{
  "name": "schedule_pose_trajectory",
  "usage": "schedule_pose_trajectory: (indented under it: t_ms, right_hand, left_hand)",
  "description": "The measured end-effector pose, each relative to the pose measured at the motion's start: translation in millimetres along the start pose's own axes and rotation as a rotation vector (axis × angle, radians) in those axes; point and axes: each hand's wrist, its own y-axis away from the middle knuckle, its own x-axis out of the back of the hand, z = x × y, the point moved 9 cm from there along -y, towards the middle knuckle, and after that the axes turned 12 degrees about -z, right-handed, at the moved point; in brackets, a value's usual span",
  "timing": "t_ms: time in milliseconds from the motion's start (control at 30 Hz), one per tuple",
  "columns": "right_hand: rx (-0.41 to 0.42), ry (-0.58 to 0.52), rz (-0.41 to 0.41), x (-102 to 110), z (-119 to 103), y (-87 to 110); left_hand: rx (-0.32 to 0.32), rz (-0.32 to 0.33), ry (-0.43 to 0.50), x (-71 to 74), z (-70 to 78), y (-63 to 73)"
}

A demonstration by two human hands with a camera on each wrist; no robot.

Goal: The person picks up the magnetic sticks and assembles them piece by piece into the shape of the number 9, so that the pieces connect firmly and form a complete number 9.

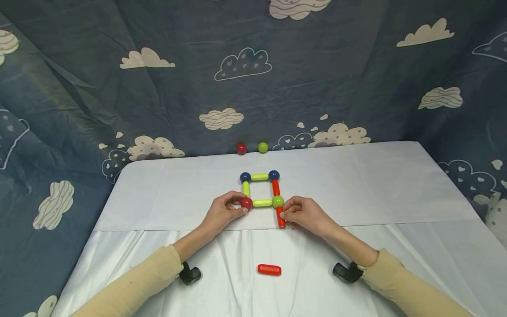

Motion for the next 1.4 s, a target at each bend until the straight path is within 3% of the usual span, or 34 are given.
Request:
schedule_pose_trajectory:
  t_ms: [233,367,567,1067,1233,1400]
  right_hand:
    - [0.136,0.259,0.050,15,-17,-1.3]
    - [0.182,0.344,0.011,18,-23,-8.7]
    - [0.180,0.349,-0.059,17,-23,-18.1]
    - [0.162,0.333,-0.077,15,-20,-20.0]
    - [0.166,0.334,-0.080,13,-20,-20.4]
    - [0.170,0.335,-0.079,12,-21,-20.1]
  left_hand:
    - [0.000,-0.007,-0.002,-0.8,2.9,-0.9]
    - [-0.002,-0.008,-0.002,-1.0,4.2,-1.9]
    - [0.000,-0.018,-0.002,-1.6,4.5,-3.7]
    - [0.036,-0.015,0.101,7.1,1.4,2.5]
    - [0.013,0.018,0.091,22.8,5.0,-2.2]
    - [-0.003,0.059,0.022,47.1,10.7,-22.5]
